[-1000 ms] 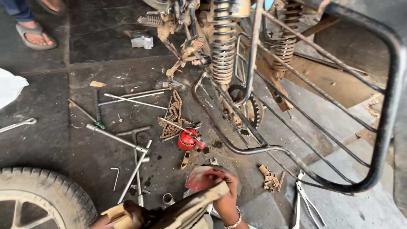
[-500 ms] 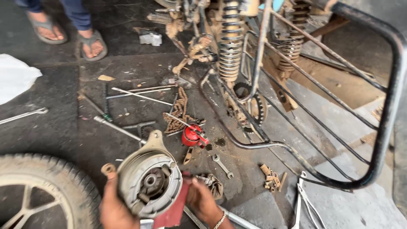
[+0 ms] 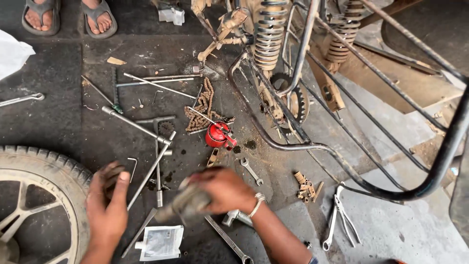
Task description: The person cleans a motorcycle wheel hub on the workshop floor, wiping it with a cloth, scrubbing it with a red abrasive block, and applying grease from a small sachet into the hub, then handles a long metal rod tool while working around the hub.
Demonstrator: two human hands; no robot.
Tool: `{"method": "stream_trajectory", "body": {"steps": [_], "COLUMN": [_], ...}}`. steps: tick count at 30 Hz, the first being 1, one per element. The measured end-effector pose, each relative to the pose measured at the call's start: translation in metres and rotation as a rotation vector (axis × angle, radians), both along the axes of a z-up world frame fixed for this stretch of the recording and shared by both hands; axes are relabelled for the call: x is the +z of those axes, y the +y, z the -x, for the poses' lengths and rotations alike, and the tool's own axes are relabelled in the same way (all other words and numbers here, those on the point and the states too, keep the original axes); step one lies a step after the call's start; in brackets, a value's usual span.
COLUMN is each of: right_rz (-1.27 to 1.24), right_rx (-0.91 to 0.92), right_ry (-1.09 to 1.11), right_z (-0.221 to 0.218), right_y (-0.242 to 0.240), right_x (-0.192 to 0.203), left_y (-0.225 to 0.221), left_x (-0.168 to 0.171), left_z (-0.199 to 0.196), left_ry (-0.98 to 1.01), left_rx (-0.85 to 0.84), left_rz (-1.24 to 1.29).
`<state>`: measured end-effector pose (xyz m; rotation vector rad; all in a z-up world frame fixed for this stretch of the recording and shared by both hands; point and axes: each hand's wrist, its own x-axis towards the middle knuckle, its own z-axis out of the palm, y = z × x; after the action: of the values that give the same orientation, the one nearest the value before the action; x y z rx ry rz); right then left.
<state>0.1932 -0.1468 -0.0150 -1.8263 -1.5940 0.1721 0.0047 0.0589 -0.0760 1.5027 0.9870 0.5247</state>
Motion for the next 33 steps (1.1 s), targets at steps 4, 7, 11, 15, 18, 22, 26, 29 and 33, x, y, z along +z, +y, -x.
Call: {"method": "stream_trajectory", "body": {"steps": [4, 7, 11, 15, 18, 22, 26, 29, 33], "right_rz": [0.225, 0.249, 0.145, 0.075, 0.137, 0.038, -0.206, -0.402, -0.404], "right_rx": [0.285, 0.253, 0.221, 0.208, 0.224, 0.109, 0.035, -0.332, -0.537], "right_ry": [-0.361, -0.139, -0.081, -0.054, -0.001, -0.082, 0.090, 0.231, 0.423], "right_z": [0.013, 0.009, 0.004, -0.001, -0.002, 0.000, -0.014, -0.025, 0.005], "right_y": [0.006, 0.005, 0.006, 0.013, 0.018, 0.018, -0.025, -0.035, -0.007], "right_x": [0.002, 0.002, 0.007, 0.023, 0.030, 0.055, 0.018, -0.009, 0.000], "left_y": [-0.013, -0.043, -0.045, -0.049, -0.056, -0.059, -0.044, -0.033, -0.025], "left_x": [0.007, 0.011, 0.023, 0.012, 0.011, 0.014, 0.017, 0.020, 0.024], "left_z": [-0.003, -0.007, -0.001, -0.002, -0.002, -0.004, -0.001, 0.004, 0.007], "left_ry": [0.229, 0.457, 0.332, 0.167, 0.201, 0.189, 0.188, 0.156, 0.198], "left_rx": [-0.720, -0.897, -0.842, -0.620, -0.482, -0.329, -0.260, -0.191, -0.196], "left_rz": [-0.145, -0.231, -0.286, -0.281, -0.191, -0.260, -0.476, -0.702, -0.857]}}
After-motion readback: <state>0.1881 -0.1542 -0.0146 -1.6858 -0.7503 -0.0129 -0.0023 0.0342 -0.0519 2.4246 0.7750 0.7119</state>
